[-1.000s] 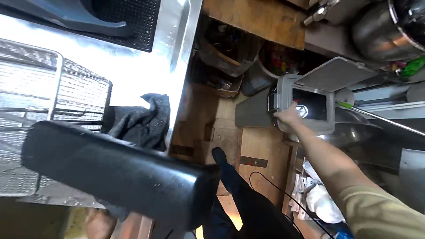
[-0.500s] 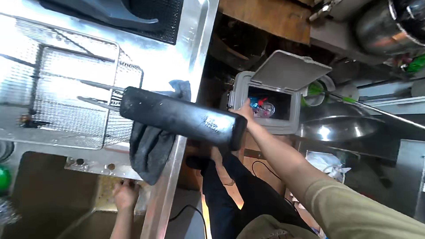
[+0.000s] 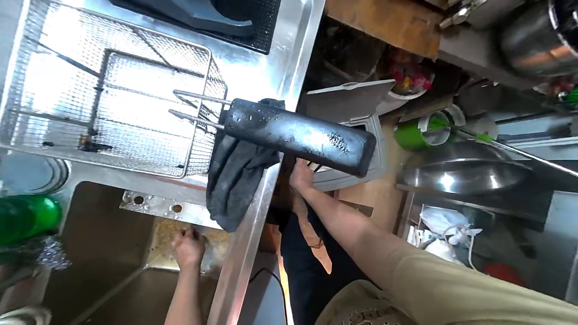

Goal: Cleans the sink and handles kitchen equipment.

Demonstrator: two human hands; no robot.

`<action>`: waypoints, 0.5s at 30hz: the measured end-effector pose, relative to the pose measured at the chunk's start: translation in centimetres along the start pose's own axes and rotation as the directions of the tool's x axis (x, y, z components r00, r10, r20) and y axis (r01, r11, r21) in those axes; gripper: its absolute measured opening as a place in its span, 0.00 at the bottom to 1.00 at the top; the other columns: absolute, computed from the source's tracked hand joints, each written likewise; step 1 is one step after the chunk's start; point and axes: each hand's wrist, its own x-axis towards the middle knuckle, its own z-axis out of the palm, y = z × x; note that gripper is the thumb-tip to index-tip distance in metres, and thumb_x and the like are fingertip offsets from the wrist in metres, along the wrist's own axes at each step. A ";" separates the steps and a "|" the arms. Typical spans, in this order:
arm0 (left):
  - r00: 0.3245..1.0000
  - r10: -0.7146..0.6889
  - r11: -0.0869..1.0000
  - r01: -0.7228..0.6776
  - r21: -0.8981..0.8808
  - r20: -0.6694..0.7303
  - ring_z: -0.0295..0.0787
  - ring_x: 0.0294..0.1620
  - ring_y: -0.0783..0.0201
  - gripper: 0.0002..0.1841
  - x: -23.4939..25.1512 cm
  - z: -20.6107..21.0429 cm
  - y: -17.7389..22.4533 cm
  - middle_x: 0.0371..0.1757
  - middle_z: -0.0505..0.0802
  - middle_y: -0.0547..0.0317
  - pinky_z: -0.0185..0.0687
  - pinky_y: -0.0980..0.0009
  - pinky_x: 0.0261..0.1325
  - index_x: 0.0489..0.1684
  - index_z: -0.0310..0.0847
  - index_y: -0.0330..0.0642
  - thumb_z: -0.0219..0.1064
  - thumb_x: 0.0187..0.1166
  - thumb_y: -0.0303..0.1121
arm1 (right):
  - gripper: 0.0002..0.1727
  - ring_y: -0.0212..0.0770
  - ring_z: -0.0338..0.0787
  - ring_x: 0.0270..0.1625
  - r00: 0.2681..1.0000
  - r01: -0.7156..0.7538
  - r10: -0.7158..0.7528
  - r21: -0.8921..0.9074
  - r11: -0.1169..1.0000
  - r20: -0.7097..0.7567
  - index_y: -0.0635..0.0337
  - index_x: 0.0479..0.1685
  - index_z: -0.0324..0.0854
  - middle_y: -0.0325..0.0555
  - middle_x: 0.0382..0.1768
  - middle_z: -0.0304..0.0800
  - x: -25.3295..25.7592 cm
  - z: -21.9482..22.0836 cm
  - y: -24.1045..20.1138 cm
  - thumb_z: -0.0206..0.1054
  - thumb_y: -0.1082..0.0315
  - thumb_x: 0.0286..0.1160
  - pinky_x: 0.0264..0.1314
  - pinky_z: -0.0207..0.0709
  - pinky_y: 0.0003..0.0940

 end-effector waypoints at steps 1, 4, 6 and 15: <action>1.000 0.001 1.000 -0.001 -0.003 -0.002 0.71 0.79 0.28 0.21 0.0 0.0 0.0 0.77 0.77 0.28 0.68 0.33 0.78 0.66 0.85 0.34 0.72 0.75 0.33 | 0.46 0.68 0.85 0.70 0.999 0.007 -0.007 0.006 1.000 0.038 0.69 0.86 0.54 0.70 0.74 0.78 -1.1 -0.4 -0.6 0.76 0.67 0.68 0.69 0.78 0.67; 1.000 -0.016 1.000 0.016 -0.002 0.002 0.70 0.80 0.29 0.21 -0.1 -0.1 0.1 0.78 0.77 0.28 0.68 0.34 0.78 0.66 0.85 0.35 0.72 0.75 0.33 | 0.58 0.65 0.85 0.73 0.984 0.009 0.006 -0.080 0.997 0.180 0.66 0.96 0.30 0.69 0.78 0.74 -3.3 -0.1 -1.5 0.72 0.72 0.71 0.71 0.79 0.60; 0.999 -0.042 0.999 0.042 -0.003 0.026 0.70 0.80 0.29 0.21 -0.1 -0.4 0.5 0.79 0.76 0.29 0.68 0.34 0.78 0.67 0.85 0.36 0.72 0.76 0.34 | 0.56 0.61 0.88 0.70 0.982 0.027 0.000 -0.139 0.990 0.187 0.65 0.97 0.31 0.65 0.73 0.82 -4.1 1.7 -0.9 0.68 0.72 0.71 0.71 0.79 0.59; 0.997 -0.043 0.999 0.044 -0.011 0.070 0.70 0.80 0.30 0.22 -0.2 -1.4 1.6 0.78 0.76 0.29 0.67 0.36 0.80 0.67 0.84 0.35 0.71 0.77 0.35 | 0.63 0.56 0.88 0.71 0.977 0.049 -0.031 -0.077 0.996 0.212 0.58 0.98 0.37 0.59 0.80 0.77 -8.1 6.9 3.0 0.79 0.54 0.63 0.79 0.75 0.58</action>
